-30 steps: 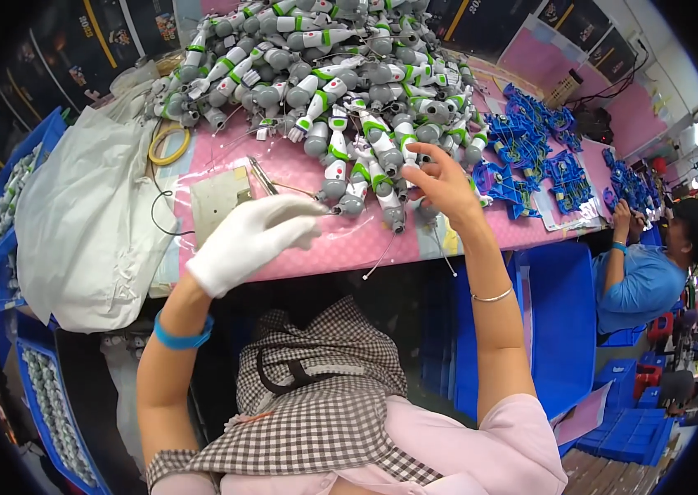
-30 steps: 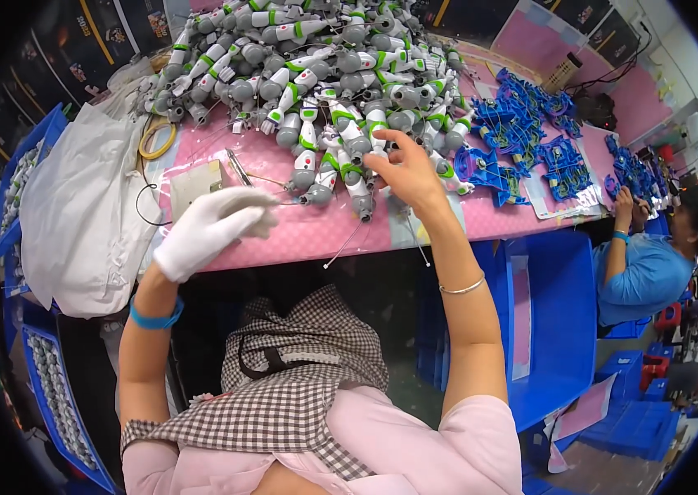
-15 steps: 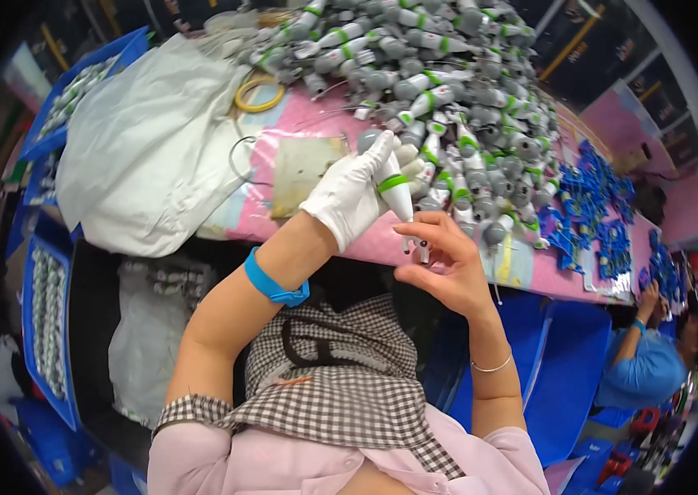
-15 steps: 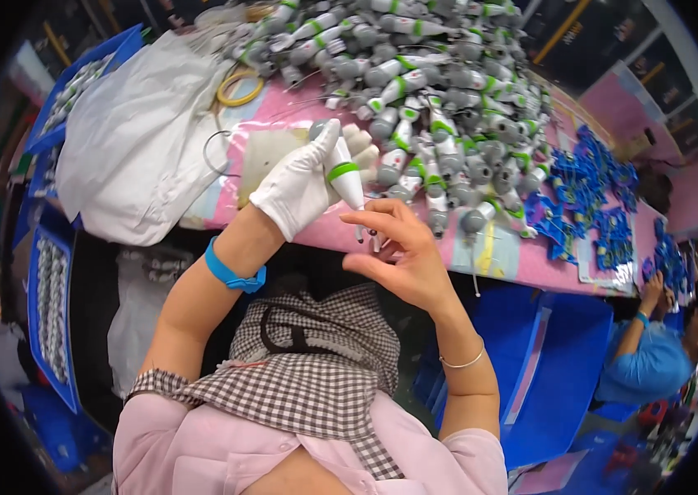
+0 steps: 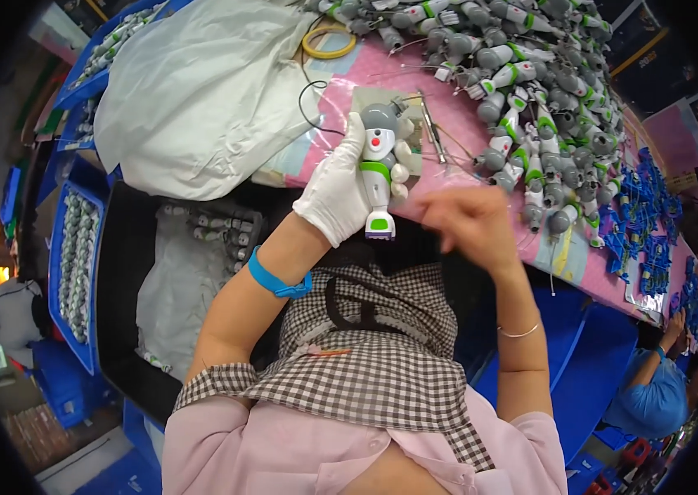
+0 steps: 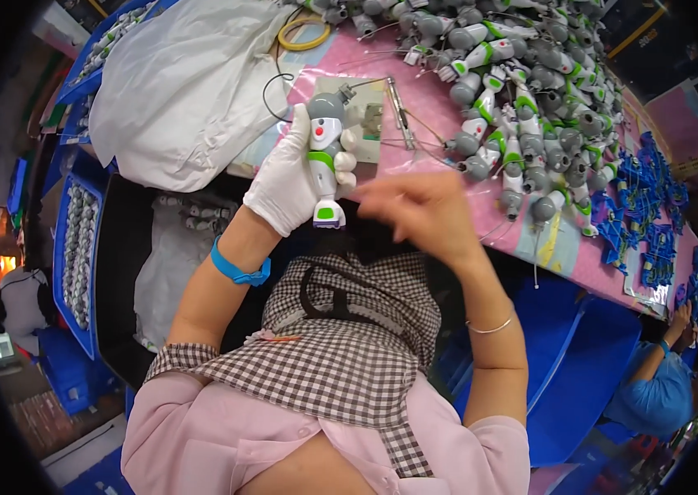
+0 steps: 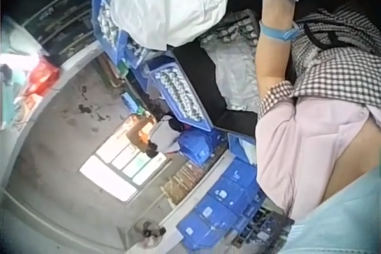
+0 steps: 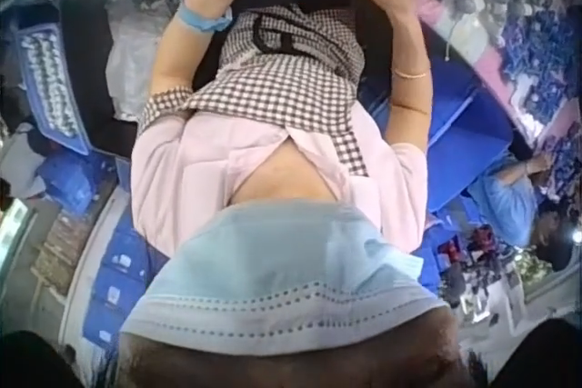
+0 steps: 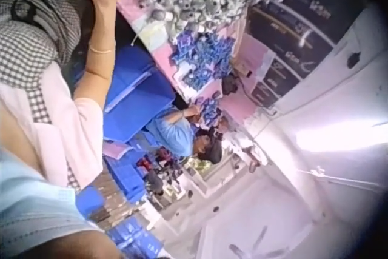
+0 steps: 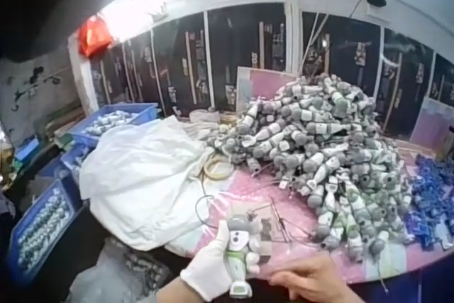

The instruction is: Assembling and testing plastic toy figurines, specifically Buzz Lightyear models, at a factory workbench using a fixture.

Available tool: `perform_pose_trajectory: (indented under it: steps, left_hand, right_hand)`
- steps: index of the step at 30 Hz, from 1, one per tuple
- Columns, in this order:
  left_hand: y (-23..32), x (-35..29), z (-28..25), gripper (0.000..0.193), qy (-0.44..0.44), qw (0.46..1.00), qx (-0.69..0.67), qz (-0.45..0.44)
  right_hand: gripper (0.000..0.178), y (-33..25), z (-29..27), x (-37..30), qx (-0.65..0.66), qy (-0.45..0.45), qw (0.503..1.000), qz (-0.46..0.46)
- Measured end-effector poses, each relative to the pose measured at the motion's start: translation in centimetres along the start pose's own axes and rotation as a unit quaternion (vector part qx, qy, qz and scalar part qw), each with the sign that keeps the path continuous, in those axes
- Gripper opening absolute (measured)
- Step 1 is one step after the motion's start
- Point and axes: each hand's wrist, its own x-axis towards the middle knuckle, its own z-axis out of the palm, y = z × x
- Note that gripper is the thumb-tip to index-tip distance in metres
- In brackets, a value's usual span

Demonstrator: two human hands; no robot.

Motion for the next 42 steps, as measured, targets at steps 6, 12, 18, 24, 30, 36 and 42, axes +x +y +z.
perform_pose_trajectory:
  steps: [6, 12, 18, 24, 30, 36, 42]
  left_hand:
    - [-0.9, -2.4, 0.0, 0.066, -0.012, 0.997, -0.001, -0.079]
    - [-2.2, -4.0, -0.9, 0.07, -0.003, 0.988, -0.092, -0.123]
    - [-3.0, -4.9, -0.6, 0.05, 0.09, 0.982, 0.15, -0.066]
    - [-2.3, -4.8, 1.7, 0.032, 0.15, 0.849, 0.502, -0.064]
    - [-0.4, -3.0, 1.2, 0.034, 0.143, 0.871, 0.469, 0.023]
    - [0.4, -2.9, 1.2, 0.04, 0.127, 0.914, 0.383, -0.027]
    - [0.8, -2.1, 1.0, 0.04, 0.101, 0.937, 0.333, -0.035]
  right_hand:
    - [0.035, 0.2, -0.4, 4.1, 0.331, 0.117, 0.931, 0.103]
    - [0.027, 0.9, -0.2, 5.0, 0.491, 0.235, 0.839, 0.007]
    - [0.022, 1.5, -1.2, 3.8, 0.371, 0.163, 0.911, 0.081]
    - [0.016, 3.1, -1.4, 4.5, 0.154, 0.152, 0.973, 0.084]
    - [0.014, 3.6, -1.2, 6.3, -0.241, 0.227, 0.935, -0.125]
    - [0.015, 2.5, -1.7, 6.6, -0.302, 0.148, 0.938, -0.085]
    - [0.016, 1.6, -4.0, 8.5, -0.277, 0.017, 0.958, -0.07]
